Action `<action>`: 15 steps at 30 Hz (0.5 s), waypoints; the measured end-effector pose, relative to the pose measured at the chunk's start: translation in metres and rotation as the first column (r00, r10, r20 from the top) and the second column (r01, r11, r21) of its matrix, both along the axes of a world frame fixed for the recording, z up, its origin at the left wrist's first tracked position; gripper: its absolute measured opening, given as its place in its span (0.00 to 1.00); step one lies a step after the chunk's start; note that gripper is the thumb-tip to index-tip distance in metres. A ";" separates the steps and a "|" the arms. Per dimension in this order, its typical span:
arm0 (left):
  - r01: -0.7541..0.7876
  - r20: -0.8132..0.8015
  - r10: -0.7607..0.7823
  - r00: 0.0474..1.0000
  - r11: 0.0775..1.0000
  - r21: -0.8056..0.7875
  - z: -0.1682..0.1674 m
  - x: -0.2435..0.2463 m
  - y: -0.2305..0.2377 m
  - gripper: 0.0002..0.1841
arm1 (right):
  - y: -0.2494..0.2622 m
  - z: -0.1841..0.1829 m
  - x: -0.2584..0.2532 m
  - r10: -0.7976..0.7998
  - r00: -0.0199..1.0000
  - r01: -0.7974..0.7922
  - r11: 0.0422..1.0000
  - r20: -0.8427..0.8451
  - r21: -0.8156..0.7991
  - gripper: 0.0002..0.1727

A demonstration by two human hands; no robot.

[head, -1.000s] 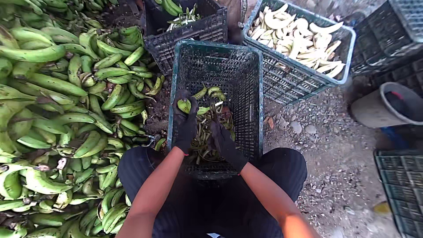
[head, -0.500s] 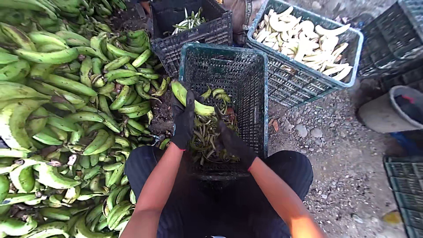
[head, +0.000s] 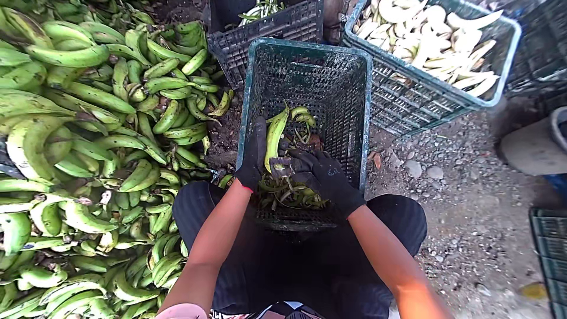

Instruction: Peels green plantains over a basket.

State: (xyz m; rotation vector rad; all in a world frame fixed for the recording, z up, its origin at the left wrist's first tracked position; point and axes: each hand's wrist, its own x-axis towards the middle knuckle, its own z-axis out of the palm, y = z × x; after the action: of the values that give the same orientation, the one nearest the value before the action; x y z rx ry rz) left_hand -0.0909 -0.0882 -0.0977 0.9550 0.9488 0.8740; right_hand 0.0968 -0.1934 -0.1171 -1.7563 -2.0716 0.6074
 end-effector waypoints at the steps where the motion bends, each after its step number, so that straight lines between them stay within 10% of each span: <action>1: -0.009 0.004 0.009 1.000 1.000 -0.023 0.002 0.000 0.001 0.37 | -0.001 0.001 -0.001 -0.012 1.000 0.011 0.999 0.027 0.045 0.42; 11: 0.146 -0.541 0.011 0.841 0.958 0.247 -0.002 0.025 -0.040 0.34 | 0.033 -0.002 0.004 -0.556 0.830 0.544 0.823 -0.036 -0.166 0.32; 15: 0.097 -0.151 -0.088 0.985 0.994 0.054 0.004 0.026 -0.036 0.34 | 0.026 0.001 0.026 -0.492 0.820 0.487 0.868 -0.293 -0.097 0.31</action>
State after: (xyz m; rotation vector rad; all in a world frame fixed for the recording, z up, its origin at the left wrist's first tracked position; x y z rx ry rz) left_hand -0.0651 -0.1245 -0.0940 1.1203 1.0002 0.7656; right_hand 0.1230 -0.1674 -0.1164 -1.9532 -1.3300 0.6855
